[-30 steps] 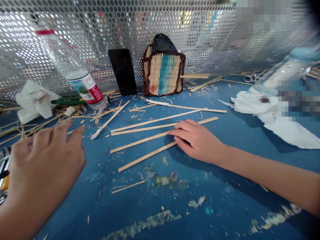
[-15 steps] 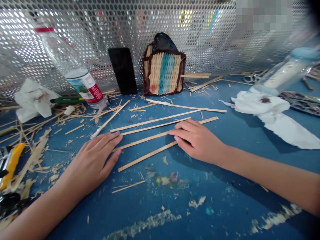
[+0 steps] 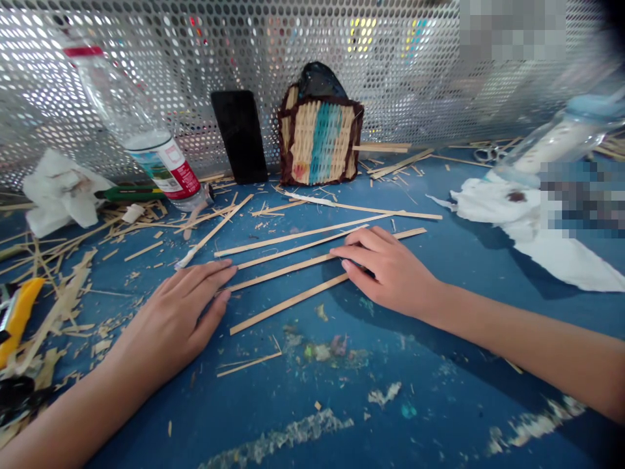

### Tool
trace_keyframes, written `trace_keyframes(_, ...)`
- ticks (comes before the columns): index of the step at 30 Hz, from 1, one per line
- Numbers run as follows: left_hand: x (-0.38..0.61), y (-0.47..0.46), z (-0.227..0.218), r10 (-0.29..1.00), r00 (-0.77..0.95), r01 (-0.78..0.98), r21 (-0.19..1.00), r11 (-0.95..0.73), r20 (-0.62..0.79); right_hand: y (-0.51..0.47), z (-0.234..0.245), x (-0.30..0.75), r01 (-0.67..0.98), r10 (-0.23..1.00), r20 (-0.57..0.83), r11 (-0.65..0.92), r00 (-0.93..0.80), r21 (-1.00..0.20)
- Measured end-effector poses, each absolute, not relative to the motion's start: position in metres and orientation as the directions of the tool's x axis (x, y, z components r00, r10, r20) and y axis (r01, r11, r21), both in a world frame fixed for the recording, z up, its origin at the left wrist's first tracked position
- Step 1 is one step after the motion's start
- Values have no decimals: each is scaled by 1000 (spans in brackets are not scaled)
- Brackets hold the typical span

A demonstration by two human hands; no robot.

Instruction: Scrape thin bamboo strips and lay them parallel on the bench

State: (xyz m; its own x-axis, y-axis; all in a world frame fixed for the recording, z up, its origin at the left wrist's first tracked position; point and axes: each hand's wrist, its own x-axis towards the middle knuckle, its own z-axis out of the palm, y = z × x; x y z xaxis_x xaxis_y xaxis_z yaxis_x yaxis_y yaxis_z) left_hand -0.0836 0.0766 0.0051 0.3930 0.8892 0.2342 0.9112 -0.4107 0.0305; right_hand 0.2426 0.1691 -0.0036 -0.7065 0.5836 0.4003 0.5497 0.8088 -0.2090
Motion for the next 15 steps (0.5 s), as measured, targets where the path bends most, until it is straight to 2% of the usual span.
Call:
trace_keyframes(7, -86, 76, 4, 886, 407, 903, 50, -427, 221, 166, -4, 243, 525, 559, 382, 827, -736, -201)
trace_keyframes(15, -83, 77, 3, 867, 450, 888, -8, -459, 214, 164, -2, 242, 557, 565, 398, 817, -722, -149)
